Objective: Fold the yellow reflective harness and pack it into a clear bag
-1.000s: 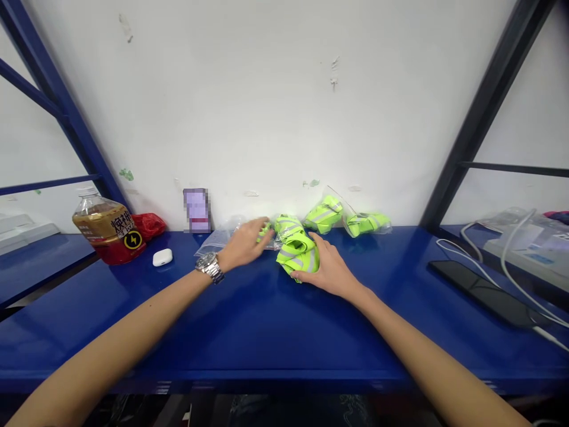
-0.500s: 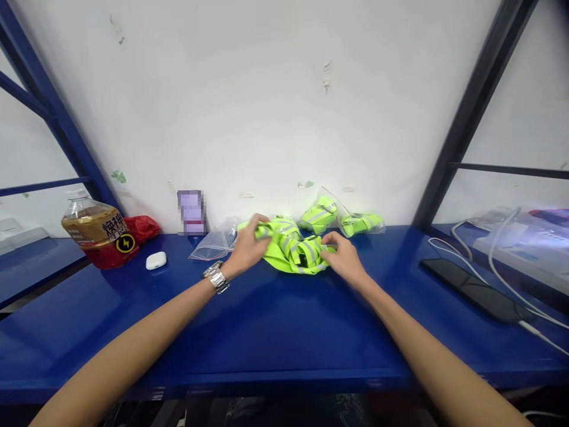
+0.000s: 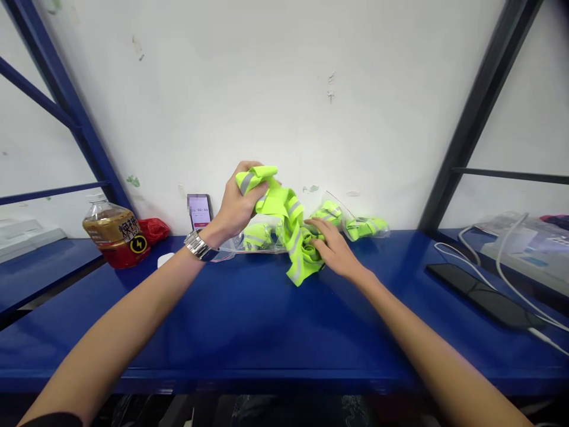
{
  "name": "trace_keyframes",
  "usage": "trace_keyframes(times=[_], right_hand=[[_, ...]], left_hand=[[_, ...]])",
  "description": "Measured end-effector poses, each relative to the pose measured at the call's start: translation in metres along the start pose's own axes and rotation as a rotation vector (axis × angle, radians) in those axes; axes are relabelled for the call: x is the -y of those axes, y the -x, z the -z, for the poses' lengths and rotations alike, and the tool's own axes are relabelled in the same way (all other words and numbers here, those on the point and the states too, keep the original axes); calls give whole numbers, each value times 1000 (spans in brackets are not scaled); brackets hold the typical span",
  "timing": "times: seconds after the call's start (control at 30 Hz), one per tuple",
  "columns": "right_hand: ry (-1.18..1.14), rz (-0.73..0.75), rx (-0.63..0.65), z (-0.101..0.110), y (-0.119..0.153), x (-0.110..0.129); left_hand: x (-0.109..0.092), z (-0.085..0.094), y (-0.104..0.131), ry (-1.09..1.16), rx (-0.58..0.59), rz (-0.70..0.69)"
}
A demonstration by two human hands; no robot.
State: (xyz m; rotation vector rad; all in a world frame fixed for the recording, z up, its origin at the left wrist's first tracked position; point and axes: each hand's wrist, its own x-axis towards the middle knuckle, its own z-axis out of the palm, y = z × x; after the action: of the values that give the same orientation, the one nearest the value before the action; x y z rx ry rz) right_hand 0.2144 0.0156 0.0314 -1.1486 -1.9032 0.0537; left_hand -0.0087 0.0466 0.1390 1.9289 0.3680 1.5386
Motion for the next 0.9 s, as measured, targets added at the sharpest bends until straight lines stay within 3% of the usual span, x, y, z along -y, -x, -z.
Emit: trace_keyframes(times=[0.07, 0.17, 0.23, 0.3, 0.37, 0.43, 0.53, 0.63, 0.73, 0.83, 0.9], right_hand=[[-13, 78, 178, 0, -5, 4], [61, 123, 369, 2, 5, 6], [186, 114, 382, 5, 22, 1], [162, 121, 401, 13, 40, -7], [32, 68, 346, 23, 55, -18], [-124, -109, 187, 34, 63, -26], [-524, -449, -68, 48, 68, -31], [-739, -548, -130, 57, 72, -27], [-450, -381, 58, 63, 83, -18], [-126, -140, 321, 67, 99, -4], [-15, -28, 449, 69, 107, 7]], left_hand=[[-17, -6, -7, 2, 17, -37], [-29, -3, -15, -29, -56, -71], [-27, 10, -20, -69, -146, -100], [-19, 32, -27, -119, -261, -124], [-7, 57, -34, -186, -388, -124], [6, 80, -39, -268, -498, -93], [24, 103, -35, -420, -622, 180], [38, 112, -20, -483, -528, 441], [47, 114, -4, -598, -487, 596], [45, 102, 6, -868, -415, 518], [37, 82, 12, -1001, -183, 372]])
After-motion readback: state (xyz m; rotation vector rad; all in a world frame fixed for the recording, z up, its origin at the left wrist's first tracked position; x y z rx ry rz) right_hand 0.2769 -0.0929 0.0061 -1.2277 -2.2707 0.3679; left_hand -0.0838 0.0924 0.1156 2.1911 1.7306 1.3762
